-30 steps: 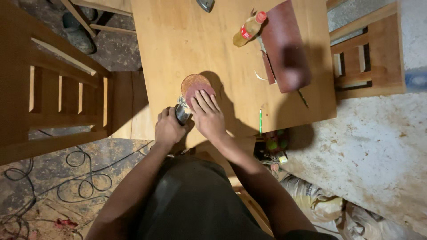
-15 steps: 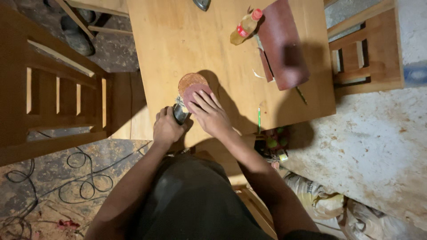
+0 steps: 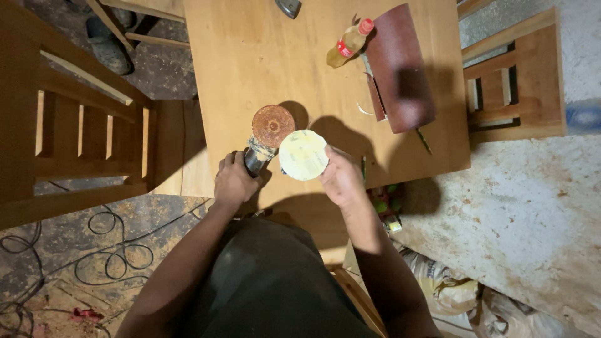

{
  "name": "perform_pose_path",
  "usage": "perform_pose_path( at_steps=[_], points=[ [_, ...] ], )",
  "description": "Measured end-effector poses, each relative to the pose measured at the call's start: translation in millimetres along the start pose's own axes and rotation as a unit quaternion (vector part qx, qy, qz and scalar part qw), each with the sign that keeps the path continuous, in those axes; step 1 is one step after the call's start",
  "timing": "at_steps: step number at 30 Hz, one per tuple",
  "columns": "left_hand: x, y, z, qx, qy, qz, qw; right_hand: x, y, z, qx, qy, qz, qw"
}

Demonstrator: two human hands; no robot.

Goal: The person cuts a circular piece of sandpaper with scissors, attaches it to an angle grinder, and then uses the grinder to sand the surface of a wooden object.

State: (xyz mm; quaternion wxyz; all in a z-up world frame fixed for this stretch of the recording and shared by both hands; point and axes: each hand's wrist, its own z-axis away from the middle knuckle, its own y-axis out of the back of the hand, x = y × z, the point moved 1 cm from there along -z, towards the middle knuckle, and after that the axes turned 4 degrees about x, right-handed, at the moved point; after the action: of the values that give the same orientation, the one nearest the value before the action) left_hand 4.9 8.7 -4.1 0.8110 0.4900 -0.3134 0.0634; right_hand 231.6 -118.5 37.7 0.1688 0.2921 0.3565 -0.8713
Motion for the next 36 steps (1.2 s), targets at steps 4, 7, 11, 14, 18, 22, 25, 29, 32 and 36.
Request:
perform_pose_path(
  at_steps=[4,7,11,14,18,22,25,29,32,36],
  points=[
    [-2.1,-4.4,-0.8,-0.008,0.006,-0.008,1.000,-10.5,-15.0,10.3,-0.019,-0.064,-0.051,0.996],
    [-1.6,-4.2,-0.8,0.008,-0.002,-0.012,1.000,-10.9,-23.3,12.4,-0.018,-0.019,-0.052,0.998],
    [2.1,0.7,0.7,0.001,0.003,0.000,1.000,0.3,-34.2,-0.4,0.096,0.196,0.245,0.945],
    [3.8,3.2,2.0,-0.017,0.015,0.004,1.000,28.1,-56.6,-19.0,-0.010,0.486,0.413,0.770],
    [4.4,3.0,0.5,0.003,-0.006,-0.007,1.000,60.4,-79.7,-39.8,-0.048,0.544,0.681,0.488],
    [2.7,3.1,2.3,0.007,-0.007,0.005,1.000,61.3,-94.4,-36.6,-0.054,0.473,0.720,0.506],
    [3.3,2.0,2.1,0.010,-0.010,0.001,1.000,58.6,-106.0,-35.8,-0.046,0.452,0.738,0.499],
    [0.3,-2.3,-0.6,-0.011,0.002,-0.003,1.000,66.6,-113.8,-42.8,-0.031,0.447,0.760,0.470],
    [-4.2,-5.8,-0.5,0.000,-0.004,-0.006,1.000,74.0,-108.8,-35.1,-0.046,0.477,0.747,0.460],
    [-3.3,-4.7,-3.5,0.002,-0.012,-0.009,1.000,68.3,-104.8,-5.8,-0.111,0.475,0.743,0.458]
  ],
)
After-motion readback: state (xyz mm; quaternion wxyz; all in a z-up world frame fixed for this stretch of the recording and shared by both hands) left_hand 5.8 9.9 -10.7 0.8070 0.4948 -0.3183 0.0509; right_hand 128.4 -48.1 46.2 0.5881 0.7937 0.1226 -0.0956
